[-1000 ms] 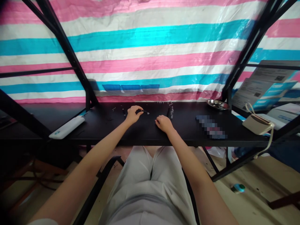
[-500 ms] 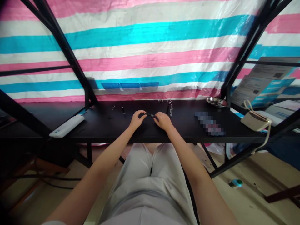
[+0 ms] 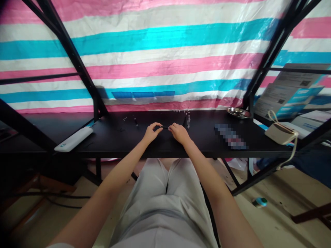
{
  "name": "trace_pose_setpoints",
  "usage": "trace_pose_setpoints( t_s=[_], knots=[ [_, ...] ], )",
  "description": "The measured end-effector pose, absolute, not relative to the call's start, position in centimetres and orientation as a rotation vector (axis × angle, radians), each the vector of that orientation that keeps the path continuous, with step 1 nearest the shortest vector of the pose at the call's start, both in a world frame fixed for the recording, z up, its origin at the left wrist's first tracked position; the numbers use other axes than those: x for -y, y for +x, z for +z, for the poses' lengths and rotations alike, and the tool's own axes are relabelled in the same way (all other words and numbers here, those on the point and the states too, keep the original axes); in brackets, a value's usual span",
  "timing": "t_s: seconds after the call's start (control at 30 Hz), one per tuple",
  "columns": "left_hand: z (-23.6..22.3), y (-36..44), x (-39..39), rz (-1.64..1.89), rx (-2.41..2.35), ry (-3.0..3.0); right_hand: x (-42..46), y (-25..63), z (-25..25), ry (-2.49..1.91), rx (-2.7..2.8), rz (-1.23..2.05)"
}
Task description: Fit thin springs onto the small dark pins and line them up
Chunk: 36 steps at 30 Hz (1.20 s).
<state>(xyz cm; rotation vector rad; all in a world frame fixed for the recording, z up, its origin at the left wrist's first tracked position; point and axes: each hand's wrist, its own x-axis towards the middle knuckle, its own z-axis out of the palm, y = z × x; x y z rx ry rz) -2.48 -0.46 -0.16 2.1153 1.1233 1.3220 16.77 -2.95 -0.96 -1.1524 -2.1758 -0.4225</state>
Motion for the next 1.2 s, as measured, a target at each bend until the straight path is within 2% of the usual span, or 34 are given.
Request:
trace_pose_setpoints(
  t_s=[0.37,1.2],
  knots=[
    [-0.14,-2.47,0.42,1.325,-1.149,2.096,3.07,16.70,-0.89,-1.206,2.139,-0.512],
    [-0.10,-2.53,0.26,1.347,-1.163,2.017,2.87,16.85,-1.15,-1.203,2.113,-0.476]
  ],
)
